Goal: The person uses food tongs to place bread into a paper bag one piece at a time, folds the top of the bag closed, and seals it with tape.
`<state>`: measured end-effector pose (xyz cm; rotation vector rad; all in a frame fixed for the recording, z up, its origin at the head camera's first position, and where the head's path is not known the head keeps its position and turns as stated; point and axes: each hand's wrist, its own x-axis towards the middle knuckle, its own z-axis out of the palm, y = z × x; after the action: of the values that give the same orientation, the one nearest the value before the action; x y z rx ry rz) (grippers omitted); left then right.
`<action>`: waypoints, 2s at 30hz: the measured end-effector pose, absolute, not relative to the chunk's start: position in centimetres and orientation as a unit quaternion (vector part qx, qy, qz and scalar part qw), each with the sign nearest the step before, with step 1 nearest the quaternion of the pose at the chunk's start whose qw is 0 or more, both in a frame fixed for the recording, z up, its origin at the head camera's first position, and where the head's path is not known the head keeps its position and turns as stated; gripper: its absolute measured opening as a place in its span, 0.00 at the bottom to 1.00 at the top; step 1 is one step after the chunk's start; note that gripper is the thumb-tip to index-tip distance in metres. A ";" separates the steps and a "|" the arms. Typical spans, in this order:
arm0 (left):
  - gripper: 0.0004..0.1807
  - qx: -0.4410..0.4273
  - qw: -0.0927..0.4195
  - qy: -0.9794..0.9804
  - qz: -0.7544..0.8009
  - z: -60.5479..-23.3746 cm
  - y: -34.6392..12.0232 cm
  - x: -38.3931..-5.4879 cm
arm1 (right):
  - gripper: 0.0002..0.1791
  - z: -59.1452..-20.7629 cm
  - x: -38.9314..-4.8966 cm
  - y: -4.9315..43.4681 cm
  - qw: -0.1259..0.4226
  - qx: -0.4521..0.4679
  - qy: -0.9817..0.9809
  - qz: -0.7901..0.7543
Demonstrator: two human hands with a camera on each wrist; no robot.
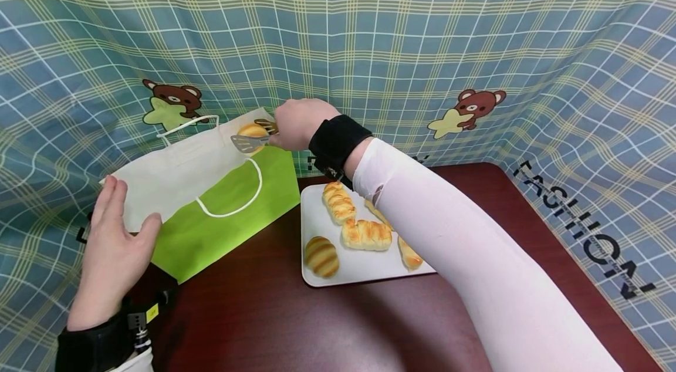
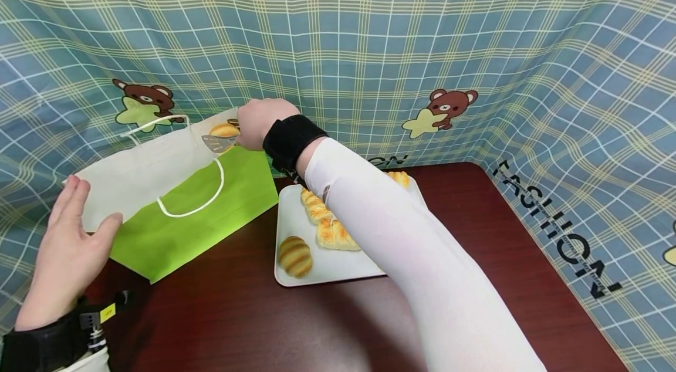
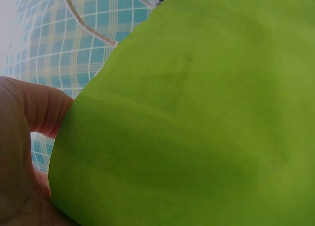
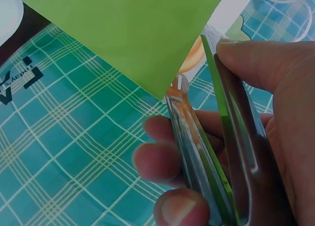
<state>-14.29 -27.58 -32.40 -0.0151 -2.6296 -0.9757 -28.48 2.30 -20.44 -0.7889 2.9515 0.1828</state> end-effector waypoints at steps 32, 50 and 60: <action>0.39 -0.009 0.154 -0.924 -0.350 -32.0 -28.7 -15.6 | 0.13 -19.3 -27.2 0.9 0.066 -0.230 0.962 0.130; 0.39 -0.011 0.161 -0.925 -0.343 -31.8 -28.6 -15.7 | 0.15 -20.3 -28.0 1.1 0.061 -0.238 0.960 0.135; 0.40 -0.012 0.163 -0.926 -0.341 -31.9 -28.5 -15.6 | 0.15 -20.1 -27.3 2.2 0.028 -0.258 0.958 0.122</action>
<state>-15.64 -28.45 -31.93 -0.0345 -2.6420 -0.9715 -27.32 2.24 -20.14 -0.7976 2.9578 0.3756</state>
